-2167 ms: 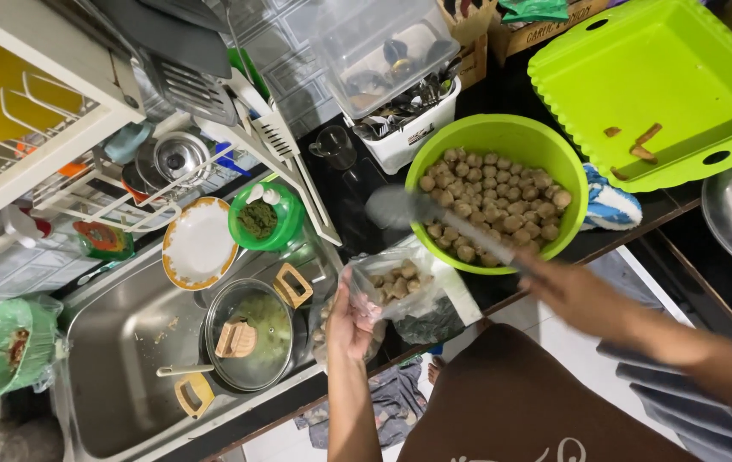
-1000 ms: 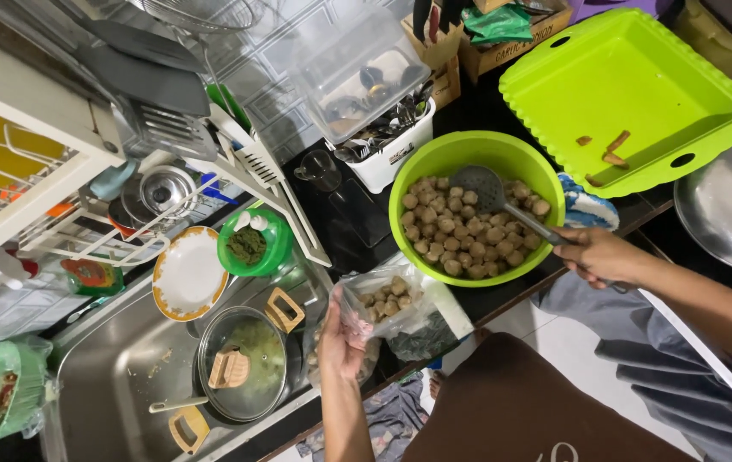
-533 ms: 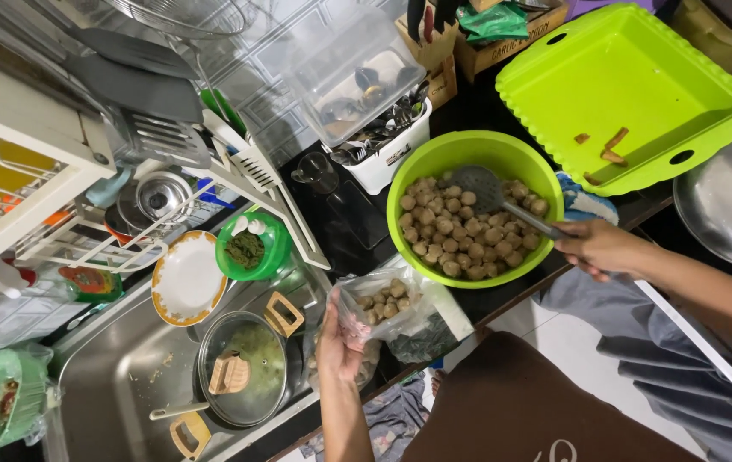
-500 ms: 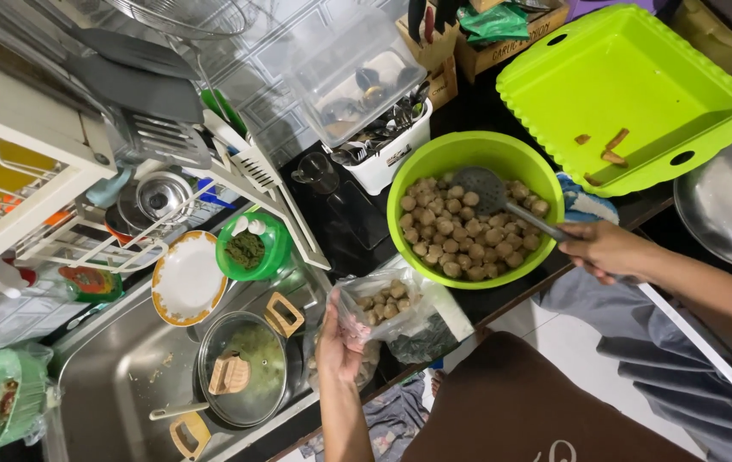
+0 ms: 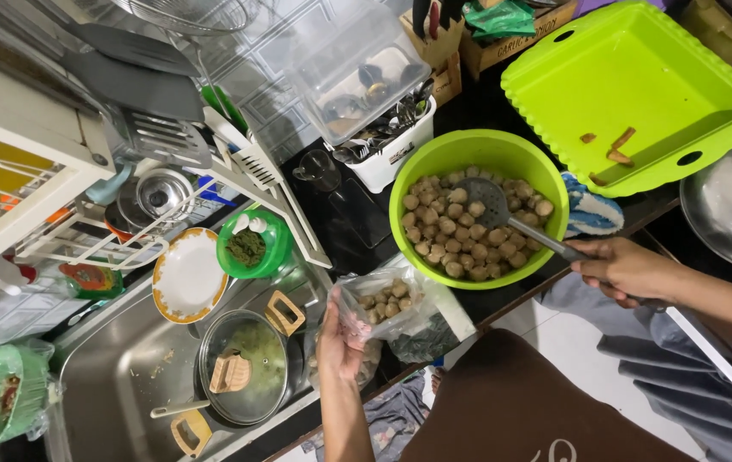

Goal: Packing cooked meatballs from a large bowl into individual plastic bags using a slotted spoon.

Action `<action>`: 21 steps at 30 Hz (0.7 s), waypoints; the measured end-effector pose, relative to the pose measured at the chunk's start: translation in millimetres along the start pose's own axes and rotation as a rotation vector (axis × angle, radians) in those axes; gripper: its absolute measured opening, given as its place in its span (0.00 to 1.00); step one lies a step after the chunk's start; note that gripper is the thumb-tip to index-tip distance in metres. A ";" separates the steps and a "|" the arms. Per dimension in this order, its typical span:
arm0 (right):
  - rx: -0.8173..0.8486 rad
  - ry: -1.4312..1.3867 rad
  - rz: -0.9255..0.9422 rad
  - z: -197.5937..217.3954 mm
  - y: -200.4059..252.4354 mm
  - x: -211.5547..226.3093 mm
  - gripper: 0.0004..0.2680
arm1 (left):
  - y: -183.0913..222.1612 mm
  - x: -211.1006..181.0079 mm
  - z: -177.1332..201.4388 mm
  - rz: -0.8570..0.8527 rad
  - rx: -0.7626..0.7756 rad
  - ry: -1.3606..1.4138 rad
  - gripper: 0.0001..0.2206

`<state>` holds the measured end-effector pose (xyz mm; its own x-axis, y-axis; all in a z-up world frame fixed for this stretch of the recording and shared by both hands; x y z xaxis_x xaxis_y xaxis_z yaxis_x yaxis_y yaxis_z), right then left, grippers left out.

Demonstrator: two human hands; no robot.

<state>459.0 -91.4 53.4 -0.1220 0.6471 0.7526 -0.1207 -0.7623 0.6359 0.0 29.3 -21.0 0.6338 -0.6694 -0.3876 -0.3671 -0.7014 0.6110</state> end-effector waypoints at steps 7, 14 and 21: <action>0.167 -0.384 0.046 6.1 -52.0 -48.4 0.07 | -0.7 -0.3 -2.9 -0.021 0.062 -0.034 0.20; 0.036 -0.412 0.102 -9.4 -7.2 12.4 0.21 | 0.6 4.6 -0.9 0.003 0.033 -0.055 0.22; 0.135 -0.276 0.064 -53.8 44.2 55.5 0.18 | 4.6 4.3 -3.0 0.022 0.128 -0.015 0.20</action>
Point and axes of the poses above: each hand's wrist, its own y-axis away from the middle knuckle, its own z-axis out of the back of the hand, x = y × z, the point moved 2 cm from there along -y, towards the middle knuckle, and after that the axes turned 11 degrees about z, right-handed, at the moved point
